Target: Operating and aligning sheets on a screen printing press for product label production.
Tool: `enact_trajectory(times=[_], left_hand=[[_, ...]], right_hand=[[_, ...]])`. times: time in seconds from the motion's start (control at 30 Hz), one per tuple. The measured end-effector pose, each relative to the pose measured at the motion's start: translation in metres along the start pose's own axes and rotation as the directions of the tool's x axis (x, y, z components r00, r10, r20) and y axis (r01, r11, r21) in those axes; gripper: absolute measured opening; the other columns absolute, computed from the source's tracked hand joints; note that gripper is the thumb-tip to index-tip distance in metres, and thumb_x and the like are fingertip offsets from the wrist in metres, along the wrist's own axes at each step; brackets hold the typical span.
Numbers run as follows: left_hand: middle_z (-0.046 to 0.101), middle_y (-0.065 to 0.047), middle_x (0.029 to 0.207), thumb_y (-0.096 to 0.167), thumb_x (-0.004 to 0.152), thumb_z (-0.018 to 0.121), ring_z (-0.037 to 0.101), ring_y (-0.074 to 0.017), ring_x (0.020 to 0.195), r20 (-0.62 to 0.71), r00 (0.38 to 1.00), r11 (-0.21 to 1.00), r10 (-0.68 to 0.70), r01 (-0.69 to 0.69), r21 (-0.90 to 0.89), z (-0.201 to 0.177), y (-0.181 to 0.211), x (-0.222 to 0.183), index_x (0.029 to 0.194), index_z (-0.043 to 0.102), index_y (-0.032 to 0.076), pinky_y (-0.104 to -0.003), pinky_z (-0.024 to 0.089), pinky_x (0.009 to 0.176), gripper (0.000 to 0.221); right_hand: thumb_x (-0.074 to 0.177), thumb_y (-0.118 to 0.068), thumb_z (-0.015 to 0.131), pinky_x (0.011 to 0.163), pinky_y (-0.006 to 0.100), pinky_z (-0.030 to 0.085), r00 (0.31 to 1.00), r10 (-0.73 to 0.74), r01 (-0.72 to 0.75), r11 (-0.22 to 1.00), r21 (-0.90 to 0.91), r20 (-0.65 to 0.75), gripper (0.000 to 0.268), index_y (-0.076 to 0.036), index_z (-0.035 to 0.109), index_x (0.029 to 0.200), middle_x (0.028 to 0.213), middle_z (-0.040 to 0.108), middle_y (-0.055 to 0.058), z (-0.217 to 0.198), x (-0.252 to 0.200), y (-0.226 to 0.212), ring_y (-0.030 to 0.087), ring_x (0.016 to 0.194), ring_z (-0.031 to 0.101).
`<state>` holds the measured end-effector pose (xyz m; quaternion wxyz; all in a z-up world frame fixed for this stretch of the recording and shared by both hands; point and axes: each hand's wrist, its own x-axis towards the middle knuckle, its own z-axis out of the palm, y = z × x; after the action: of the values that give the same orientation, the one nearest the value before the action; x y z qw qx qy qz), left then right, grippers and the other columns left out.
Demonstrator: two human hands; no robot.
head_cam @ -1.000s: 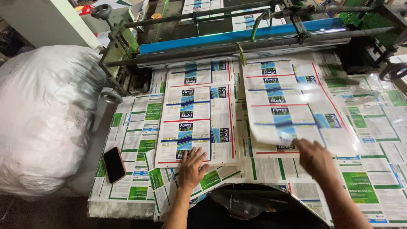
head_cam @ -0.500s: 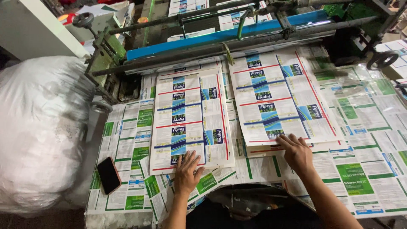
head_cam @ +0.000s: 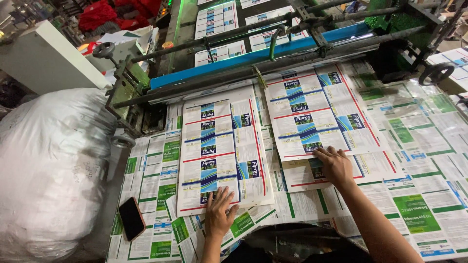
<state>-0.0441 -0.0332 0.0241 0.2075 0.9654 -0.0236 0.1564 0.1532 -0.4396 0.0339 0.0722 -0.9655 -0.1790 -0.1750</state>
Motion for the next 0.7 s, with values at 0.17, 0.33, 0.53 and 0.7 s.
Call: enact_trajectory(times=[0.17, 0.33, 0.53, 0.7], left_hand=[[0.060, -0.010, 0.147, 0.063, 0.099, 0.043, 0.045, -0.0328, 0.145, 0.005, 1.000, 1.000, 0.002, -0.002, -0.002, 0.002, -0.002, -0.001, 0.131, 0.072, 0.013, -0.056, 0.026, 0.121, 0.066], [0.059, -0.010, 0.148, 0.063, 0.100, 0.043, 0.045, -0.0329, 0.145, 0.006, 1.000, 1.000, 0.002, -0.002, -0.006, 0.000, 0.000, 0.000, 0.132, 0.071, 0.013, -0.055, 0.026, 0.120, 0.065], [0.063, -0.007, 0.144, 0.058, 0.102, 0.039, 0.047, -0.0279, 0.143, -0.024, 1.000, 1.000, 0.007, -0.007, -0.015, 0.003, -0.003, 0.001, 0.128, 0.073, 0.016, -0.053, 0.027, 0.120, 0.060], [0.078, -0.004, 0.106, 0.046, 0.105, 0.044, 0.071, -0.0269, 0.100, 0.098, 0.981, 0.983, -0.167, 0.158, 0.098, -0.012, -0.004, 0.031, 0.114, 0.074, 0.020, -0.045, 0.052, 0.089, 0.040]], right_hand=[[0.088, -0.007, 0.058, 0.118, 0.042, 0.042, 0.999, -0.015, 0.012, 0.997, 0.081, 0.031, 0.050, -0.022, 0.066, 0.135, 0.149, 0.060, -0.004, 0.006, 0.009, 0.007, 0.021, 0.137, 0.054], [0.085, -0.011, 0.056, 0.125, 0.046, 0.027, 0.998, 0.014, -0.015, 1.000, 0.016, 0.053, 0.055, -0.021, 0.063, 0.139, 0.153, 0.051, -0.001, 0.009, 0.007, 0.007, 0.027, 0.147, 0.039], [0.091, -0.012, 0.055, 0.125, 0.045, 0.030, 1.000, 0.018, -0.017, 0.997, 0.075, -0.022, 0.047, -0.022, 0.065, 0.136, 0.152, 0.056, -0.001, 0.007, 0.004, 0.007, 0.028, 0.147, 0.045], [0.089, -0.010, 0.057, 0.124, 0.044, 0.032, 0.999, 0.033, -0.031, 0.995, 0.094, -0.022, 0.047, -0.022, 0.067, 0.134, 0.151, 0.058, -0.002, -0.002, 0.005, 0.002, 0.026, 0.145, 0.048]])
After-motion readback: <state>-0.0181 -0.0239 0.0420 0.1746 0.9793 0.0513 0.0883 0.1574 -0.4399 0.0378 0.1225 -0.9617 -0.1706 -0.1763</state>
